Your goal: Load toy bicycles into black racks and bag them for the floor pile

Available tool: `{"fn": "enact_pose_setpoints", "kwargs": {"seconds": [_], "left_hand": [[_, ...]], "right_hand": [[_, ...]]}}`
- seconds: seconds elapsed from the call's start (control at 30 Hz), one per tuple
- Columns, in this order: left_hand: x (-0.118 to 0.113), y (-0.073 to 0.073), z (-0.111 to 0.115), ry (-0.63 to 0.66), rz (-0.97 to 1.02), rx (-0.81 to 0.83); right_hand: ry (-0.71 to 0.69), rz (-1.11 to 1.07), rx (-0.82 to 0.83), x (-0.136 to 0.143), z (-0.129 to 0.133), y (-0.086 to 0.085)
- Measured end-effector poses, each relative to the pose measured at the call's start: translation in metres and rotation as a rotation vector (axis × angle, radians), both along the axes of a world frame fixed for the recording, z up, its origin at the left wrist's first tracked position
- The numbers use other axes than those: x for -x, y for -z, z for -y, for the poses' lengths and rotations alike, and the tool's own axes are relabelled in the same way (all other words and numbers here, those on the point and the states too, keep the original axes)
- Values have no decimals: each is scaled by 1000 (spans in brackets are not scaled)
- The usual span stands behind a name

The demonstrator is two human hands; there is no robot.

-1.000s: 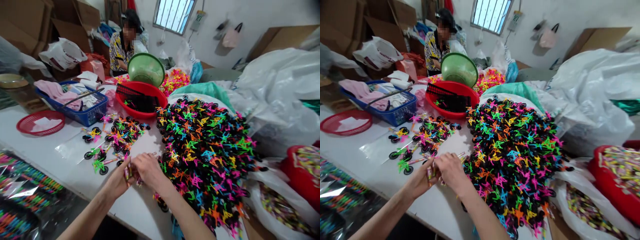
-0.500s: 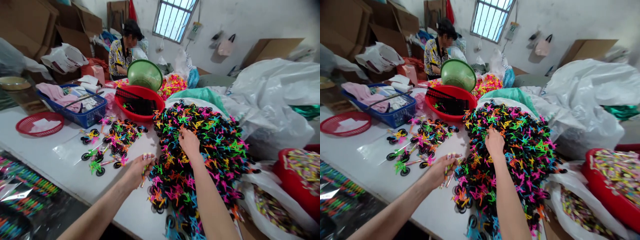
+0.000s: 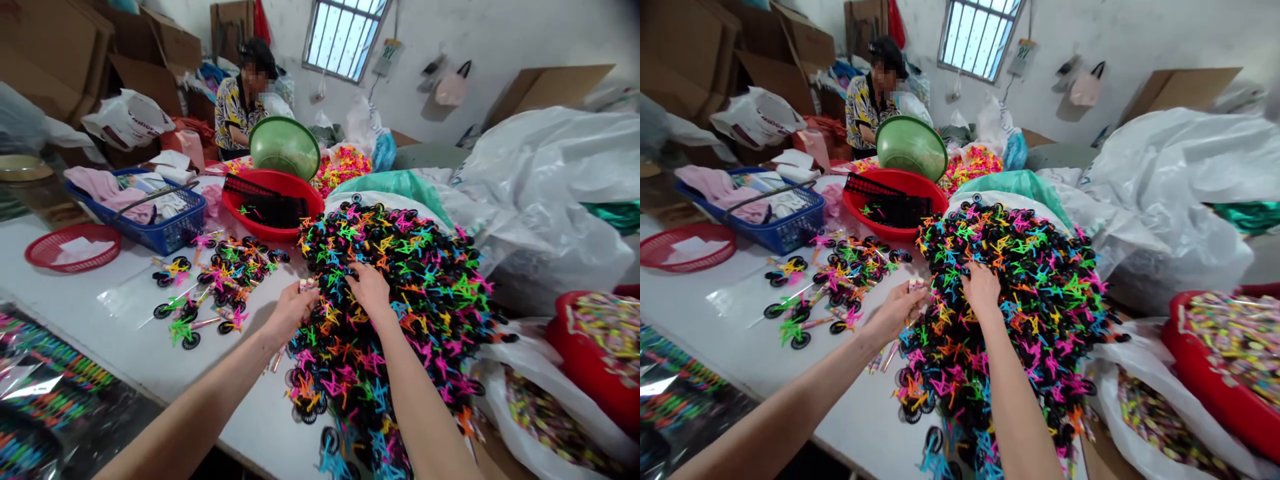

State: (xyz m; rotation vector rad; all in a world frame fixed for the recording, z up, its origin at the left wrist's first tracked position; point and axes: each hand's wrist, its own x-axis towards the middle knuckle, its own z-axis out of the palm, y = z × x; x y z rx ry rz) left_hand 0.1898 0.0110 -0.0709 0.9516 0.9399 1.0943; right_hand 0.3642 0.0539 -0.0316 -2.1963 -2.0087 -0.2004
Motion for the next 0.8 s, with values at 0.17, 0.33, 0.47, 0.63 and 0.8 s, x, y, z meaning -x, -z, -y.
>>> {"fn": "enact_pose_setpoints", "kwargs": {"seconds": [0.17,0.33,0.47,0.63,0.8], "left_hand": [[-27,4,-47,-119,-532,-362],[-43,5,-84,-111,-717,-410],[-38,12,-88,-108,-741,-406],[-29,23,-89,-119,-628,-351],[-23,27,-90,-83,-475,-307]], "right_hand": [[-22,100,100,9,3,-4],[-89,174,92,6,12,-1],[-108,132,14,3,24,6],[-83,158,-118,21,24,12],[-79,192,-67,34,11,20]]}}
